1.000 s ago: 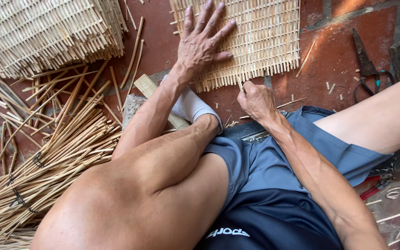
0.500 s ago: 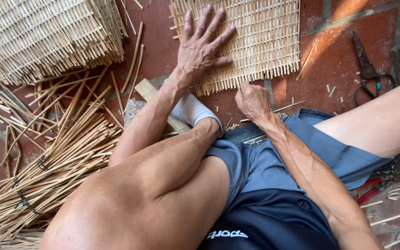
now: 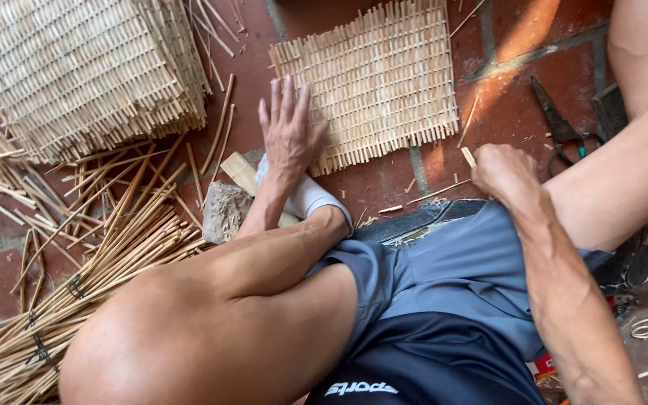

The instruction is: The person weaves thin bamboo strips into a small rectangular mat, then applies glue to a cardboard piece using a roller and presses the mat onto it. The finished unit is added to a stack, and the process repeats with a new mat.

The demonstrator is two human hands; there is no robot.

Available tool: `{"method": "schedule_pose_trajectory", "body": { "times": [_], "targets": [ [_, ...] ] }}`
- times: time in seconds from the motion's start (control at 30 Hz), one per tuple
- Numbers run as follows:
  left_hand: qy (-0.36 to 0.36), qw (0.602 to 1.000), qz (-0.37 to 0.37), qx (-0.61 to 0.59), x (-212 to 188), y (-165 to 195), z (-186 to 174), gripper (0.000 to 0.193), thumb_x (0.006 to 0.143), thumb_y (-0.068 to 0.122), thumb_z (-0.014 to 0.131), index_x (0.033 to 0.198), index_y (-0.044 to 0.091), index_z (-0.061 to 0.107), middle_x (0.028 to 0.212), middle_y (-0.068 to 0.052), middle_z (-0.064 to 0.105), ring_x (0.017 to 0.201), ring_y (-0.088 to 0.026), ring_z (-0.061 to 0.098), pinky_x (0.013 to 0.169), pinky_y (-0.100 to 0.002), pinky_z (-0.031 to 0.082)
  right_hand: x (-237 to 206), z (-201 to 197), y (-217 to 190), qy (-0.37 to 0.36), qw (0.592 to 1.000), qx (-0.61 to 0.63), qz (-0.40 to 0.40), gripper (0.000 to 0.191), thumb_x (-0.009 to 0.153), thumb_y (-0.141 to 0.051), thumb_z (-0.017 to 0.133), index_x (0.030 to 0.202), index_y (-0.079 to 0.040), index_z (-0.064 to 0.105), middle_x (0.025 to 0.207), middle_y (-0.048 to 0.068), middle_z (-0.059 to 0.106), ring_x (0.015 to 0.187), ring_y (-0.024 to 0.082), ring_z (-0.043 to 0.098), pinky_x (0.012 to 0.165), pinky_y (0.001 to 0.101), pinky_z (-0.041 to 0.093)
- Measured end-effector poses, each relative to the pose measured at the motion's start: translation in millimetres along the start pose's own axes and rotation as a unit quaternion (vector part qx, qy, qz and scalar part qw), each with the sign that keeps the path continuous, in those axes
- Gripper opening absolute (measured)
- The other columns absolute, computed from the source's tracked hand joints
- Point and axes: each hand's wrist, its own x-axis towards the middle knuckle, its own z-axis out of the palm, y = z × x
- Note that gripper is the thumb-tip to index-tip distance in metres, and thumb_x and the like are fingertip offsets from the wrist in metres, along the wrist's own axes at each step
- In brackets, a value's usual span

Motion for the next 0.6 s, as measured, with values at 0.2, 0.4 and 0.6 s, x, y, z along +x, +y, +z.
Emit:
{"method": "schedule_pose_trajectory", "body": {
  "times": [0.2,0.4,0.6],
  "targets": [
    [-0.091,0.991,-0.083,-0.057,-15.2,8.8,-9.9,0.102,0.088,0.057,0.076,0.159,0.0,0.03,0.166,-0.023,0.024,0.156,-0.035,0.019,0.126,-0.056,0.012,38.2,-31.0,9.8,0.179,0.981,0.059,-0.036,0.028,0.096,-0.022,0.063,0.103,0.001,0.077,0.099,0.033,0.071,0.092,0.05,0.07,0.081,0.0586,0.055],
    [-0.093,0.99,-0.094,-0.046,-10.4,11.0,-15.2,0.102,0.085,0.059,0.08,0.155,0.0,0.035,0.165,-0.023,0.027,0.155,-0.034,0.021,0.127,-0.055,0.012,109.4,-40.5,-33.9,0.211,0.932,0.287,-0.075,0.035,0.095,-0.016,0.053,0.121,-0.001,0.07,0.092,0.023,0.072,0.073,0.039,0.068,0.064,0.0541,0.056],
    [-0.091,0.992,-0.089,-0.021,-13.4,13.2,-16.3,0.096,0.083,0.049,0.084,0.156,0.006,0.04,0.167,-0.021,0.026,0.157,-0.034,0.023,0.126,-0.057,0.015,108.7,-32.2,-18.9,0.331,0.88,0.237,-0.245,0.029,0.092,-0.007,0.06,0.112,0.004,0.078,0.102,0.019,0.075,0.088,0.026,0.071,0.078,0.0416,0.06]
  ]
}}
